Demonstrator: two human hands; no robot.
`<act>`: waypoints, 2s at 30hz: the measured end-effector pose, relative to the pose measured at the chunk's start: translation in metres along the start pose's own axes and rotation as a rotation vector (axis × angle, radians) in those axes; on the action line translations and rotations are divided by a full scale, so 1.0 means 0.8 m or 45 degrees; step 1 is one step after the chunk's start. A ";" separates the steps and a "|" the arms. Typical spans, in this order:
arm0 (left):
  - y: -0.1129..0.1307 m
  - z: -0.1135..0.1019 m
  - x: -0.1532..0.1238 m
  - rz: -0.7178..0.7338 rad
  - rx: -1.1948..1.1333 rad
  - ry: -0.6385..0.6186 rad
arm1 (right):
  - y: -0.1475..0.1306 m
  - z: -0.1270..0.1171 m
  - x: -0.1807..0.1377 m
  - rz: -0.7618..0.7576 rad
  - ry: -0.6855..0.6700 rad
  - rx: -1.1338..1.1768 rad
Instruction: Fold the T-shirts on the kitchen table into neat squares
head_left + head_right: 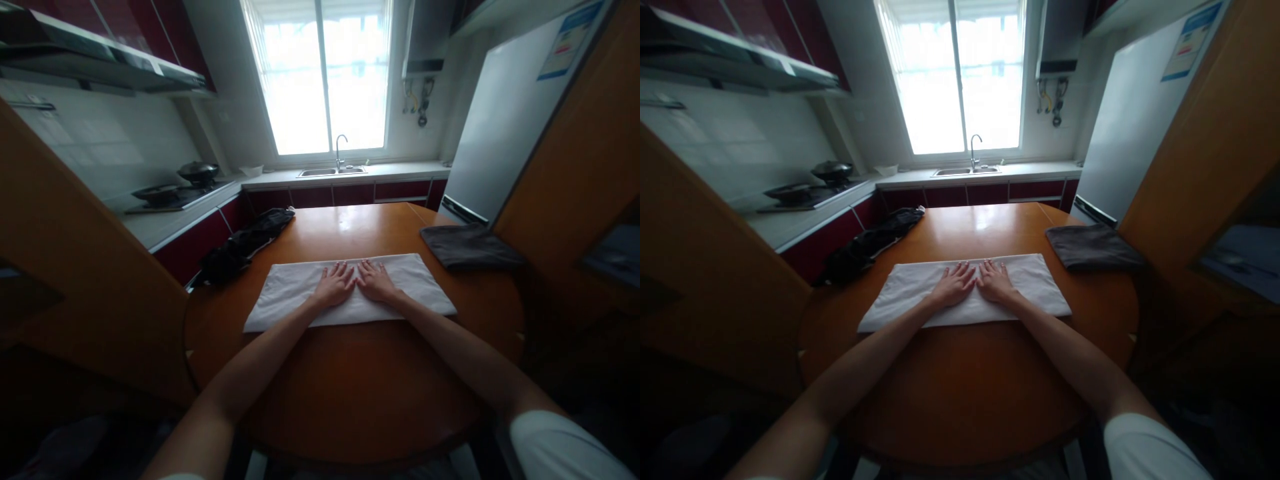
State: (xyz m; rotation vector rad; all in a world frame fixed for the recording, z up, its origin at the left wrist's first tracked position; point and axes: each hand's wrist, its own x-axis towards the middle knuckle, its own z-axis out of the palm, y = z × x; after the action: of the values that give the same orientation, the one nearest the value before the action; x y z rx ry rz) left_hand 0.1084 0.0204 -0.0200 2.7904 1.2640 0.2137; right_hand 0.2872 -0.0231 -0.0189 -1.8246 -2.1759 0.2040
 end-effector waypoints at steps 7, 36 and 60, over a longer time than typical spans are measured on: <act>0.000 -0.001 -0.003 0.003 -0.010 -0.025 | 0.035 -0.016 -0.001 0.178 0.114 -0.059; -0.024 -0.016 -0.015 -0.014 0.060 0.162 | 0.034 -0.020 -0.016 0.227 0.277 -0.051; -0.032 -0.013 -0.007 -0.018 0.097 -0.078 | 0.032 -0.035 -0.015 0.245 0.157 0.098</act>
State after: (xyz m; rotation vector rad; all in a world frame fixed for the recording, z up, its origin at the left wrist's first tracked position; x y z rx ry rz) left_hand 0.0841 0.0330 -0.0131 2.8264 1.3043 0.0803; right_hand 0.3219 -0.0323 -0.0013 -1.9483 -1.8858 0.2072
